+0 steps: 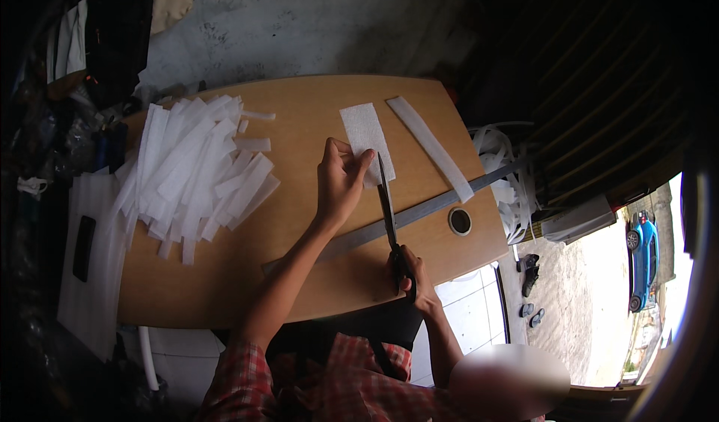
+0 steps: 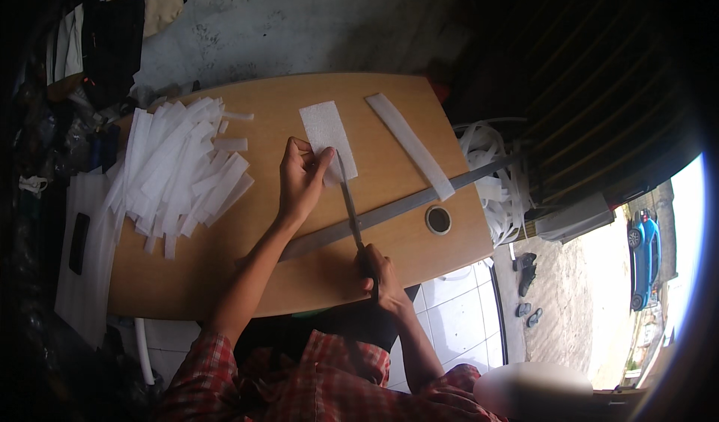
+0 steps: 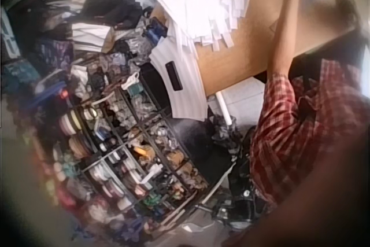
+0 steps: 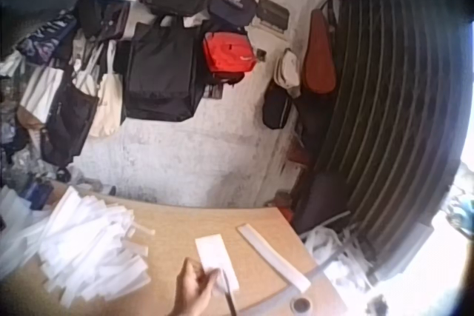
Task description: The person measures and cuts white foam strips into smaller pieces using a ruler, pen, and scissors. They repeatedly mark lengths on the foam, cut along the marks, and stack the cut pieces on the table.
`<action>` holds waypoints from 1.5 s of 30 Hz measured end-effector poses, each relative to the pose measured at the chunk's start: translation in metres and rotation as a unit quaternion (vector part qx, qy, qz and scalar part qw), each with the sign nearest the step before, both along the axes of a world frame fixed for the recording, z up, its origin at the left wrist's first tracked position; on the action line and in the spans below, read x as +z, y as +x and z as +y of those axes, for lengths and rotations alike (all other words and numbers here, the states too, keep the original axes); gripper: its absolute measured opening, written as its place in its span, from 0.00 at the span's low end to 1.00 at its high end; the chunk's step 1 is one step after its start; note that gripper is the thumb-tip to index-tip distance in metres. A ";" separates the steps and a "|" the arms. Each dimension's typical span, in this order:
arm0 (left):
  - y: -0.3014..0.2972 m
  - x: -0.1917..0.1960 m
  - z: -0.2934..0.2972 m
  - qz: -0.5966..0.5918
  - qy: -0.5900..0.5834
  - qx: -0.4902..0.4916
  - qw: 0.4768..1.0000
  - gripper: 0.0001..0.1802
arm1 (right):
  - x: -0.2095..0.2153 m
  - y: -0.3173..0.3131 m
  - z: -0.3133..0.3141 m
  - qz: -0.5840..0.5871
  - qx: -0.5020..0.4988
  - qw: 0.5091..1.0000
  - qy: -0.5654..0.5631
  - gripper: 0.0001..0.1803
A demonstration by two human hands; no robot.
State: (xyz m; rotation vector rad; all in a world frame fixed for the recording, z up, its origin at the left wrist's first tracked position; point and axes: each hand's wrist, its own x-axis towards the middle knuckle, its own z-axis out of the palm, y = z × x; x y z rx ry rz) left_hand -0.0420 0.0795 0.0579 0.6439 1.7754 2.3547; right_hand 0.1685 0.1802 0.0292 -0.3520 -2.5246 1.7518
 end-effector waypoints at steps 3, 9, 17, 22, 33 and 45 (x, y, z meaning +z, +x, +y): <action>-0.002 -0.003 0.000 0.008 0.012 -0.002 1.000 0.14 | 0.001 -0.001 -0.003 0.001 -0.006 1.000 -0.009 0.59; -0.002 -0.008 0.001 0.004 0.020 -0.022 1.000 0.15 | -0.012 0.001 0.001 0.014 -0.013 1.000 -0.016 0.58; -0.002 -0.010 -0.002 -0.011 -0.004 -0.029 1.000 0.14 | -0.018 0.003 -0.003 0.046 -0.031 0.998 0.006 0.48; -0.009 -0.014 -0.003 0.053 -0.078 0.026 0.995 0.14 | -0.027 -0.001 -0.003 0.070 -0.056 0.996 0.012 0.46; -0.016 -0.011 -0.007 0.049 -0.063 -0.031 0.996 0.14 | -0.027 -0.002 -0.002 0.052 -0.060 0.997 0.013 0.50; -0.014 0.002 -0.017 0.025 -0.140 -0.089 0.986 0.15 | -0.030 -0.003 -0.002 0.044 -0.069 0.997 -0.001 0.52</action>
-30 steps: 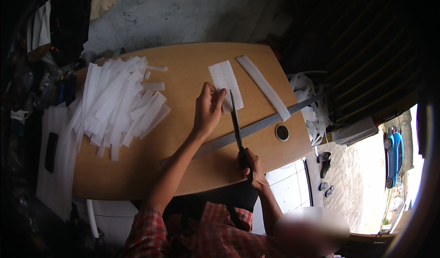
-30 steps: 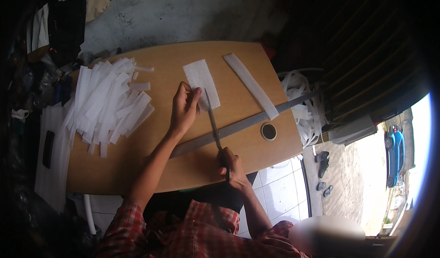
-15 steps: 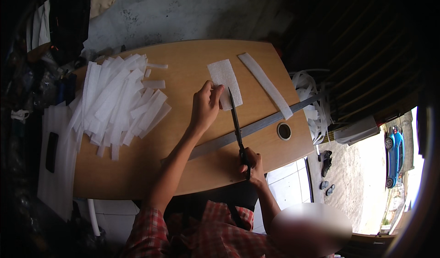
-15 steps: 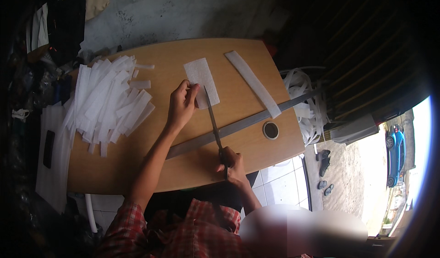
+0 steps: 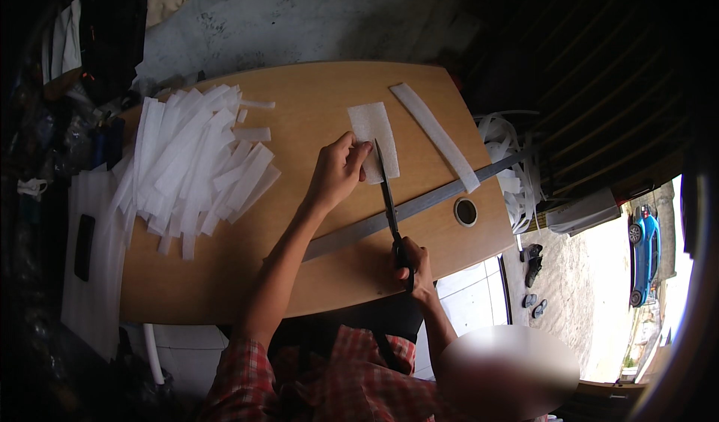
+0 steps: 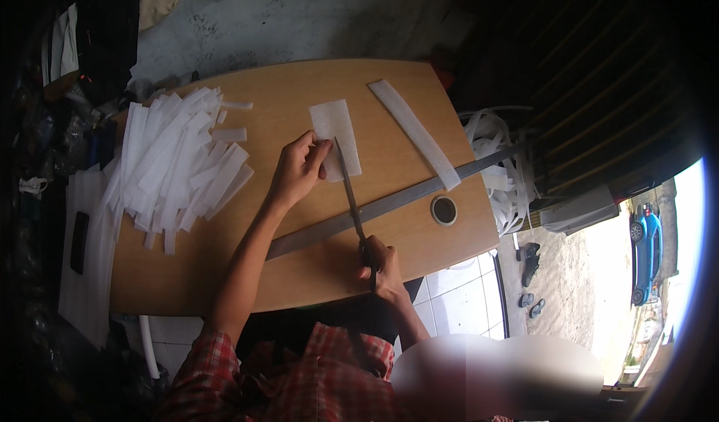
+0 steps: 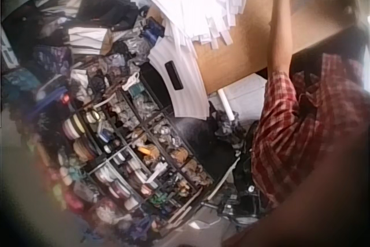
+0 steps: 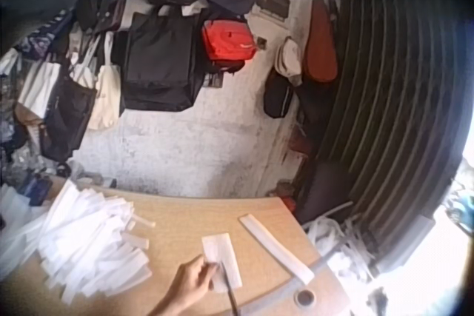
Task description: The person measures and cuts white foam strips into smaller pieces using a ruler, pen, and scissors. They repeatedly mark lengths on the foam, cut along the marks, and stack the cut pieces on the table.
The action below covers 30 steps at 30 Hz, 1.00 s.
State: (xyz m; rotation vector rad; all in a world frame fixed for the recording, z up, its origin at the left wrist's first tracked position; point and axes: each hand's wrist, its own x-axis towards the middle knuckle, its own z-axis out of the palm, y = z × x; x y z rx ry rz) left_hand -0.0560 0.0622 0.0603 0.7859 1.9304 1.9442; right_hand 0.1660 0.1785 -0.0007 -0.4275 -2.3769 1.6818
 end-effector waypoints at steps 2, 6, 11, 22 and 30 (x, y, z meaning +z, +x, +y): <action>0.000 0.000 0.000 0.000 0.003 -0.004 1.000 0.15 | -0.004 0.001 0.002 0.002 0.001 1.000 0.009 0.52; 0.000 0.001 -0.001 -0.006 0.010 -0.021 1.000 0.16 | -0.007 0.002 0.003 0.010 0.001 1.000 0.020 0.51; -0.001 -0.001 -0.001 0.004 0.017 -0.029 0.999 0.16 | -0.004 0.002 0.001 0.003 0.000 1.000 0.014 0.49; 0.002 -0.004 -0.003 0.013 0.017 -0.080 0.997 0.14 | -0.002 0.001 0.001 0.016 -0.004 1.000 0.021 0.51; 0.006 -0.003 -0.002 0.000 0.020 -0.084 0.996 0.15 | -0.001 0.003 -0.001 0.018 -0.010 0.999 0.047 0.49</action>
